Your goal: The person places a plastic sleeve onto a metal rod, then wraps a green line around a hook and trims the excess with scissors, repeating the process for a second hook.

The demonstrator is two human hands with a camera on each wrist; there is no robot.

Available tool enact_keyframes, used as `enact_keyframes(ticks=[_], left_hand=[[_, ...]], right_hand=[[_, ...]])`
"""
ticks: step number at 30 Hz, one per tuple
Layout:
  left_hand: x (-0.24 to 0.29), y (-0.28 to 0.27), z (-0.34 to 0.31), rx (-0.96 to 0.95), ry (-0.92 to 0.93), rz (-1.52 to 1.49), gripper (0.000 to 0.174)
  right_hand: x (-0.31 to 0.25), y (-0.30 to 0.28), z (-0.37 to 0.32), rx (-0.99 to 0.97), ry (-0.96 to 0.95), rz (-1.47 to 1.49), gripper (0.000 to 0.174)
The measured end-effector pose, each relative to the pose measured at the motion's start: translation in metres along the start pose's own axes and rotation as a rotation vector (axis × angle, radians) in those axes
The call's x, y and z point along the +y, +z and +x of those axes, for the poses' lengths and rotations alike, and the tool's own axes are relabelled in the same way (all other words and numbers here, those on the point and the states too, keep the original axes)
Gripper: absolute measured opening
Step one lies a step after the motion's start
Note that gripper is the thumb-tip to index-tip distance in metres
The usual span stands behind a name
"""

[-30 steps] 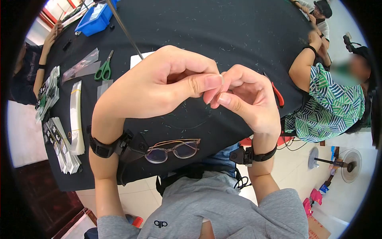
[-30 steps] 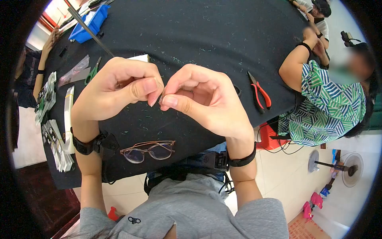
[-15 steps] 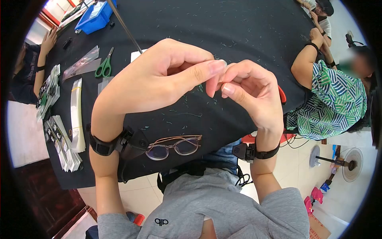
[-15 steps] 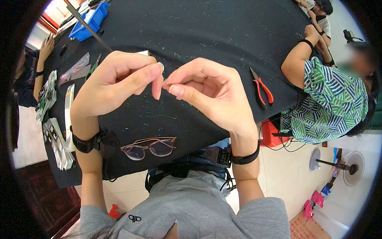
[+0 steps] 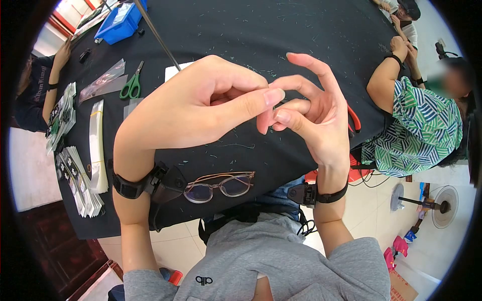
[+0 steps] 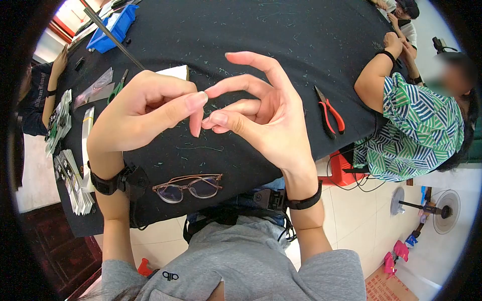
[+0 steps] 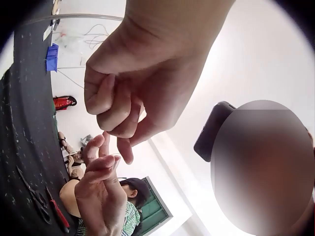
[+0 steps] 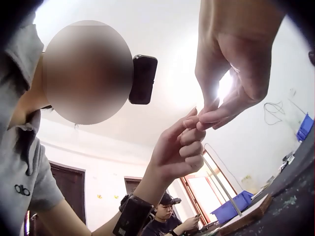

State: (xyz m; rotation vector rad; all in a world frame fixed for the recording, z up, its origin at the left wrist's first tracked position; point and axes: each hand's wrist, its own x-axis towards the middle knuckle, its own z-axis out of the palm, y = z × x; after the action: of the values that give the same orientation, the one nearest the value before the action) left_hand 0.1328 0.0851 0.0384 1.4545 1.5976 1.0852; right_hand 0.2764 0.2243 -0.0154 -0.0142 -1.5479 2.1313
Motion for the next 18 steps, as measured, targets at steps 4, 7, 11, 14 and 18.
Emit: enact_keyframes(ticks=[4,7,11,14,18], left_hand=[[0.004,-0.002,0.0,0.028,0.012,-0.073,0.037],[0.003,-0.002,0.0,0.059,0.043,-0.064,0.038],[0.008,-0.003,0.0,0.008,0.003,-0.103,0.038],[0.002,-0.003,0.001,0.021,0.072,-0.121,0.039],[-0.001,-0.005,0.001,0.013,0.11,-0.149,0.04]], right_hand=[[0.005,-0.005,-0.001,-0.009,-0.011,-0.008,0.039],[0.007,-0.007,-0.001,-0.029,0.052,0.023,0.038],[0.022,-0.007,0.0,-0.119,0.007,0.145,0.03],[0.019,-0.007,0.0,-0.144,0.065,0.175,0.026],[0.018,-0.007,-0.002,-0.189,0.151,0.181,0.029]])
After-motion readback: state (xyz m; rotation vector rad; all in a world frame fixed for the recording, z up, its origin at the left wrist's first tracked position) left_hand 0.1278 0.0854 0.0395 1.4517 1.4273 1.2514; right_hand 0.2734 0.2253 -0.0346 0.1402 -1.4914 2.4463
